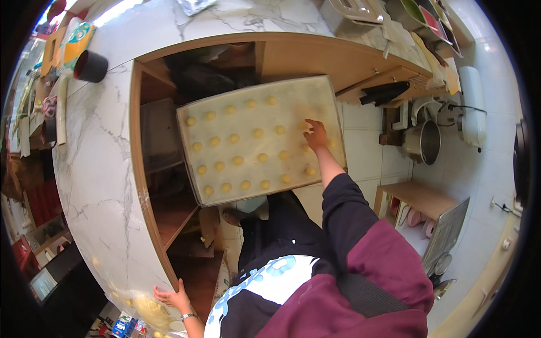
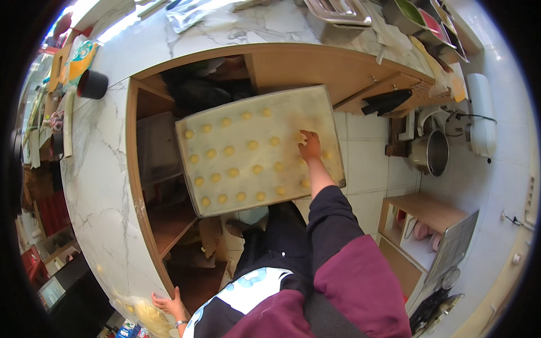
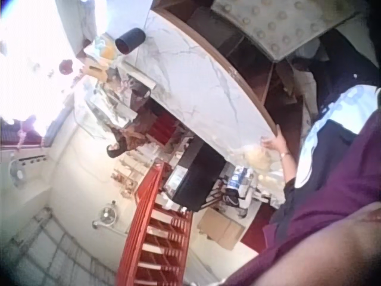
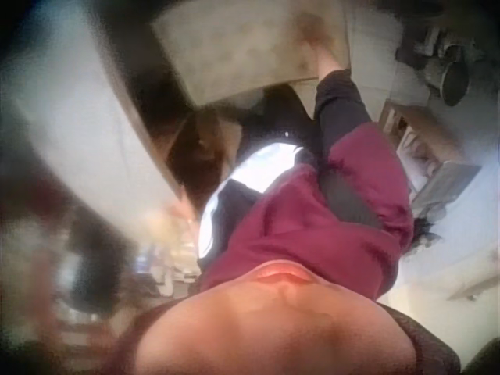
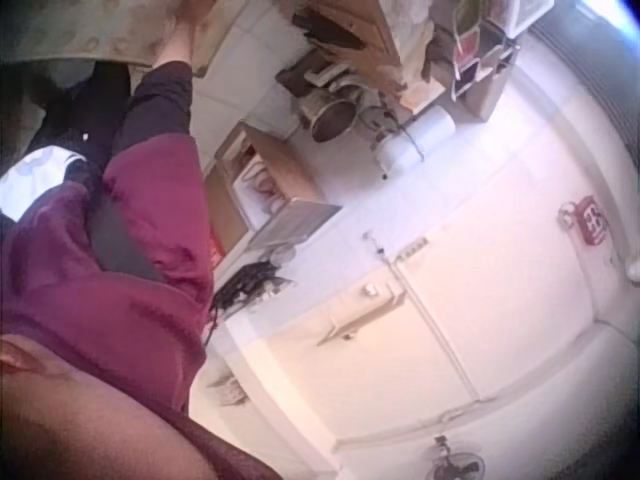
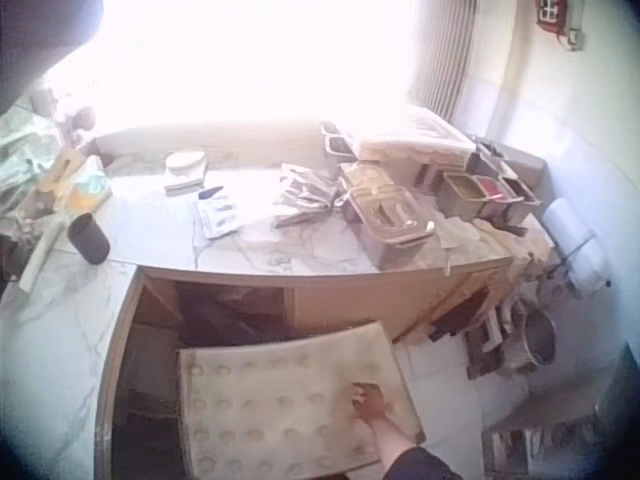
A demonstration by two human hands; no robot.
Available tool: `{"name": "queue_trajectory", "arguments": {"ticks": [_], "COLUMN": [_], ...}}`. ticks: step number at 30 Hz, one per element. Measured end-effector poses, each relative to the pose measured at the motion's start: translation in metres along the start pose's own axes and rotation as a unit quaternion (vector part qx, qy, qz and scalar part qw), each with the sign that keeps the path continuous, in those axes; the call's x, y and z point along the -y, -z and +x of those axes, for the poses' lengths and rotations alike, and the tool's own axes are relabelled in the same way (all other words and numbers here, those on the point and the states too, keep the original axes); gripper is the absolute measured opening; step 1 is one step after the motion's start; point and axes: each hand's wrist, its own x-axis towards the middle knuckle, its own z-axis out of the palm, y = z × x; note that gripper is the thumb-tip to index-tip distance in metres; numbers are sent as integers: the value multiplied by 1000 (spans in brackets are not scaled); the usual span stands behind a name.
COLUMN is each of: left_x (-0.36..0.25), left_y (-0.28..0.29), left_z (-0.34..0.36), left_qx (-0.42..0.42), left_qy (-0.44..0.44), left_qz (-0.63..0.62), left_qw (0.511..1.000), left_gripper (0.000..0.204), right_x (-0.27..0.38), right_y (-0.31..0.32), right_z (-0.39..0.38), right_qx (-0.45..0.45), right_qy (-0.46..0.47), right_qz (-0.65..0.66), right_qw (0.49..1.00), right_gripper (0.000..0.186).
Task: The person breaks off small pieces of dough from a larger mass, rolls them into balls by hand, and places them onto a baking tray.
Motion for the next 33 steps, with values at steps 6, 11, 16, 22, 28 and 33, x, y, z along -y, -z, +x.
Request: {"name": "queue_trajectory", "arguments": {"ticks": [6, 11, 16, 22, 28, 33], "left_x": [-3, 46, 111, 143, 147, 145], "left_y": [0, 4, -1, -17, -9, -14], "left_z": [-22, -50, -86, -118, -110, -119], "left_qx": [-11, -12, -140, -165, -150, -122], "left_qy": [-24, -103, -75, -2, -8, 16], "left_qz": [-40, -140, -105, -119, -128, -143], "left_qw": [999, 985, 982, 979, 980, 982], "left_gripper": [109, 87, 84, 89, 89, 90], "right_x": [57, 261, 400, 474, 575, 517], "right_y": [-3, -53, -140, -304, -435, -407], "right_z": [-34, -149, -329, -473, -509, -495], "right_qx": [-95, 60, 379, 331, 374, 457], "right_qy": [62, 459, 677, 723, 616, 462], "right_qz": [87, 127, 86, -128, -37, 281], "right_qw": [990, 877, 625, 593, 692, 706], "right_gripper": [36, 20, 19, 57, 63, 33]}}
